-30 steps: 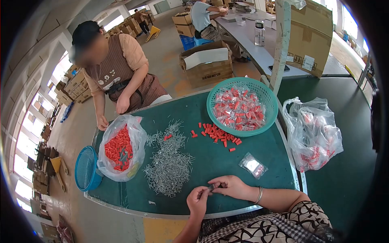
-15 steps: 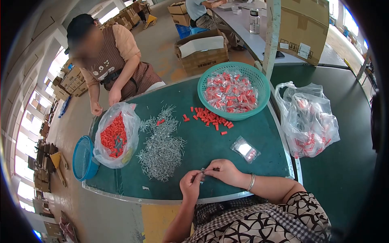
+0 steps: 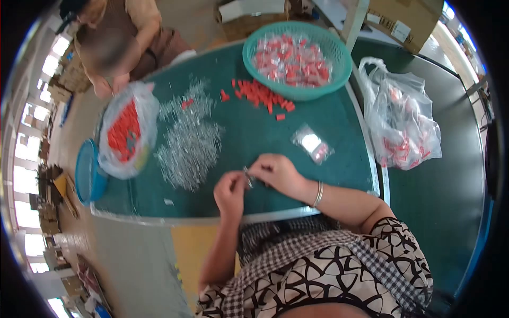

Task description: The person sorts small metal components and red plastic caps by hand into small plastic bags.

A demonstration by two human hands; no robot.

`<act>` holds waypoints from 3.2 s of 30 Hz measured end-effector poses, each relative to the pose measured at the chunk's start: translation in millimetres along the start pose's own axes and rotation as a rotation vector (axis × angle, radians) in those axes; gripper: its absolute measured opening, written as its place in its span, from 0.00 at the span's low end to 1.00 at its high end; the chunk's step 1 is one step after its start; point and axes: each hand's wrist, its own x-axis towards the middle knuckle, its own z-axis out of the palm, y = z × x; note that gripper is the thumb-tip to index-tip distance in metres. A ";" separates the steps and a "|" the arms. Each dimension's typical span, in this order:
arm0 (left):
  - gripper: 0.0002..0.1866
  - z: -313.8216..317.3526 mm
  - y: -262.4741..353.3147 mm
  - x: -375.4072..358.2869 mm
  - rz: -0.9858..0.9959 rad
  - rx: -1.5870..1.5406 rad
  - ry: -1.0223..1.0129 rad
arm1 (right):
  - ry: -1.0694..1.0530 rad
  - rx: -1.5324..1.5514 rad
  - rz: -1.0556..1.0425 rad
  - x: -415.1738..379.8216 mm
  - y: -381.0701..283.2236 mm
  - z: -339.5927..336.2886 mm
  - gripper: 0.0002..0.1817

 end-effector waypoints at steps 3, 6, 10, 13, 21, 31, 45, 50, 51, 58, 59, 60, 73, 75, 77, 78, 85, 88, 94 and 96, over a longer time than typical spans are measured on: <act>0.02 0.1 -2.8 -0.4 -0.077 -0.094 0.021 | -0.113 0.222 0.202 3.6 6.4 -7.6 0.14; 0.02 1.7 -6.8 2.8 -0.062 -0.189 0.007 | -0.145 0.259 0.275 6.8 -0.2 -12.6 0.12; 0.02 1.7 -10.7 3.3 -0.048 -0.231 -0.021 | -0.181 0.232 0.341 8.0 -6.1 -15.0 0.09; 0.02 1.9 -8.3 2.8 -0.057 -0.217 -0.021 | -0.186 0.223 0.323 7.0 -6.4 -16.3 0.09; 0.05 5.8 -8.1 2.6 -0.021 -0.164 0.056 | -0.137 0.096 0.302 4.4 -7.8 -14.7 0.06; 0.08 16.1 3.6 -0.7 0.304 0.215 0.118 | 0.064 -0.262 -0.226 0.0 -6.5 -6.5 0.05; 0.03 25.6 15.1 1.9 0.253 0.271 0.158 | 0.161 -0.369 -0.240 -1.0 -11.3 -4.1 0.04; 0.06 22.2 14.0 8.7 0.473 0.381 0.168 | 0.165 -0.373 -0.267 -1.7 -15.8 -4.0 0.03; 0.06 22.4 11.7 10.1 0.506 0.386 0.168 | 0.164 -0.375 -0.273 -0.8 -16.1 -5.1 0.03; 0.05 14.1 15.5 13.6 0.555 0.541 0.140 | 0.257 -0.497 -0.265 0.7 -20.0 -11.2 0.04; 0.04 14.8 14.6 11.7 0.436 0.457 0.130 | 0.285 -0.501 -0.262 2.2 -20.0 -11.9 0.04; 0.04 16.8 13.4 10.8 0.318 0.371 0.121 | 0.312 -0.507 -0.262 3.6 -20.2 -13.8 0.04; 0.03 30.5 23.8 8.3 0.098 0.215 0.079 | 0.206 -0.487 -0.344 -3.2 -14.6 -9.7 0.03; 0.04 30.8 21.9 14.5 0.217 0.303 0.110 | 0.212 -0.490 -0.337 -0.3 -12.6 -11.7 0.05; 0.04 31.2 19.3 16.2 0.279 0.373 0.118 | 0.244 -0.545 -0.346 2.9 -6.8 -11.8 0.06; 0.05 30.3 23.0 18.1 0.280 0.379 0.115 | 0.253 -0.540 -0.342 3.6 -7.4 -12.9 0.06; 0.04 32.7 18.5 21.6 0.114 0.289 0.082 | 0.283 -0.610 -0.340 6.8 -6.2 -15.2 0.06; 0.02 35.3 21.5 22.8 0.038 0.076 0.073 | 0.258 -0.623 -0.303 6.1 -6.5 -14.3 0.06; 0.02 33.5 18.8 24.9 -0.016 0.103 0.041 | 0.254 -0.645 -0.296 6.0 -7.3 -13.9 0.06; 0.02 32.9 19.2 24.4 0.038 0.169 0.043 | 0.277 -0.660 -0.273 7.3 -7.8 -15.6 0.06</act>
